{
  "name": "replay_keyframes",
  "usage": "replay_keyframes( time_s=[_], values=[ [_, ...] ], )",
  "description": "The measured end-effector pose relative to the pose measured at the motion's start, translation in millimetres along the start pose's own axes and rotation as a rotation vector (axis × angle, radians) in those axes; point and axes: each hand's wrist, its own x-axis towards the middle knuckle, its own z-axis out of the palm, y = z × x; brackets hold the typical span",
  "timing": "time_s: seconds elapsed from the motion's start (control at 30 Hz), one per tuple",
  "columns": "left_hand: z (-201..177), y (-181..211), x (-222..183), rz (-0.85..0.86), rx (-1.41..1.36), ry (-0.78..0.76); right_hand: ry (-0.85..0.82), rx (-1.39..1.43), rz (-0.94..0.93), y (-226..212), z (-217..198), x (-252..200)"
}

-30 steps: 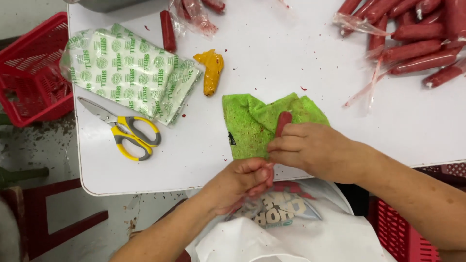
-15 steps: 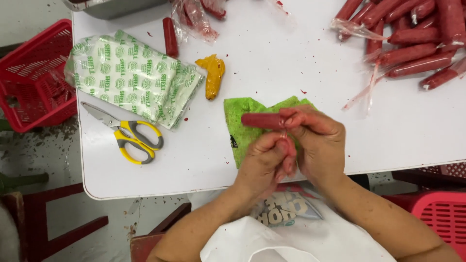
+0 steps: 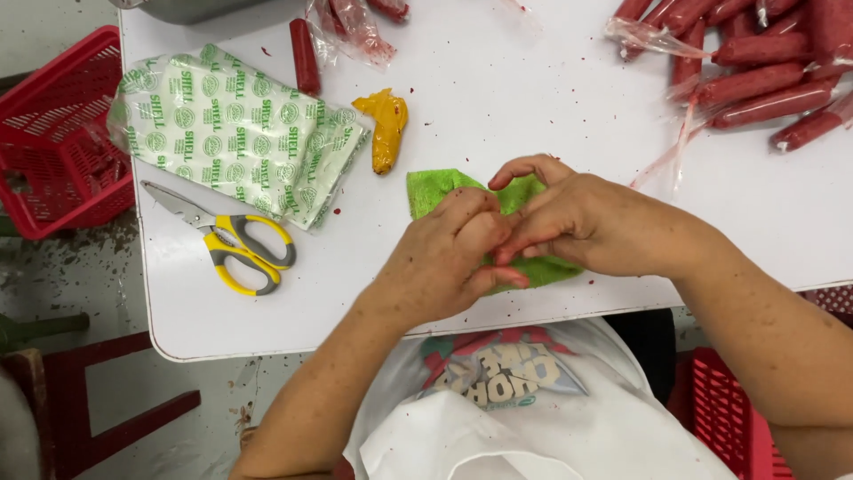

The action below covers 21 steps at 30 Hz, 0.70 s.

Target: The person repeatedly picks up small sausages from a pile on a white table, wraps each one individually in a clear plastic film, and places the wrapped sausage back on the table. The person uses a green cloth to wipe their hands between wraps.

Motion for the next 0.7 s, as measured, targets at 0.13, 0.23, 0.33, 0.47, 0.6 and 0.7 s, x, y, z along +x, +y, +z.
replay_keyframes(
  time_s=[0.13,0.23,0.33,0.47,0.6,0.7],
  values=[
    [49,-2,-34,-0.113,0.167,0.242,0.101,0.082,0.060,11,22,-10],
    [58,24,-35,-0.157,0.109,0.381,0.612,0.341,0.046,40,71,-14],
    [63,16,-29,-0.717,-0.594,0.509,0.903,0.497,0.205,62,104,-20],
    [48,-6,11,-0.328,-0.541,0.381,0.867,0.230,0.280,81,88,-25],
    [14,-20,28,0.016,-0.024,-0.286,0.463,-0.215,-0.014,83,69,-34],
    [5,-75,66,0.188,0.348,-0.283,0.460,0.016,0.206,63,42,-15]
  ],
)
